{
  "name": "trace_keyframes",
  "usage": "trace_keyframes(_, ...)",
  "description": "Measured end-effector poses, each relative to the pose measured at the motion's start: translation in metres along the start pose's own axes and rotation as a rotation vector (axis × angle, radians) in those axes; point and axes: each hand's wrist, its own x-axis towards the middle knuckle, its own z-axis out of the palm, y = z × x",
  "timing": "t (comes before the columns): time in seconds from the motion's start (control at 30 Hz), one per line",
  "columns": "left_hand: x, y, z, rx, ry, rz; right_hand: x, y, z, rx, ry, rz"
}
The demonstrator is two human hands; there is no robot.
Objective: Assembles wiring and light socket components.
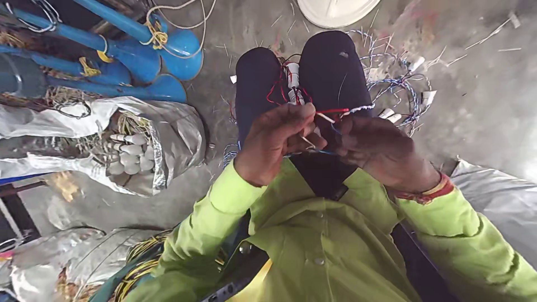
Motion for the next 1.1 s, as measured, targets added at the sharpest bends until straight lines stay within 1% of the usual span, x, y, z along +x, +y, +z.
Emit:
trace_keyframes(0.07,0.007,-0.001,-0.006,0.105,0.004,0.112,0.004,0.004,0.003,-0.023,0.038,-0.069)
trace_keyframes(0.1,0.010,-0.002,-0.010,0.178,0.011,0.209,0.005,0.006,0.005,-0.115,0.061,-0.109)
trace_keyframes(0.13,0.012,-0.004,-0.013,0.244,0.029,0.316,0.004,0.009,0.007,-0.277,0.084,-0.153)
trace_keyframes(0.2,0.016,-0.004,-0.018,0.393,0.095,0.518,0.004,0.013,0.010,-0.792,0.127,-0.262)
trace_keyframes(0.23,0.018,-0.003,-0.019,0.455,0.124,0.596,0.005,0.016,0.011,-1.044,0.107,-0.319)
trace_keyframes(0.27,0.017,-0.003,-0.018,0.501,0.139,0.644,0.005,0.021,0.014,-1.247,0.068,-0.344)
trace_keyframes(0.3,0.014,-0.004,-0.016,0.534,0.148,0.658,0.006,0.027,0.017,-1.404,0.018,-0.321)
trace_keyframes(0.37,0.016,-0.003,-0.013,0.530,0.140,0.677,0.011,0.037,0.022,-1.559,-0.003,-0.200)
trace_keyframes(0.4,0.013,-0.003,-0.013,0.529,0.126,0.638,0.015,0.041,0.025,-1.595,0.014,-0.176)
trace_keyframes(0.43,0.008,-0.002,-0.015,0.536,0.106,0.577,0.017,0.040,0.026,-1.603,0.023,-0.176)
trace_keyframes(0.5,0.001,-0.004,-0.021,0.522,0.075,0.491,0.011,0.033,0.026,-1.524,-0.001,-0.231)
trace_keyframes(0.57,0.000,-0.006,-0.027,0.506,0.060,0.472,-0.005,0.018,0.021,-1.387,-0.055,-0.316)
trace_keyframes(0.67,-0.003,-0.010,-0.025,0.544,0.068,0.449,-0.039,-0.004,0.014,-1.158,-0.089,-0.288)
trace_keyframes(0.73,-0.003,-0.012,-0.020,0.521,0.007,0.490,-0.055,-0.013,0.011,-1.027,-0.060,-0.271)
trace_keyframes(0.8,-0.004,-0.018,-0.017,0.420,-0.084,0.549,-0.064,-0.014,0.009,-0.902,-0.027,-0.290)
trace_keyframes(0.9,-0.006,-0.035,-0.017,0.316,-0.181,0.666,-0.069,-0.013,0.012,-0.887,0.042,-0.345)
trace_keyframes(1.1,-0.016,-0.046,-0.012,0.441,-0.240,0.673,-0.065,-0.008,0.026,-0.863,0.089,-0.419)
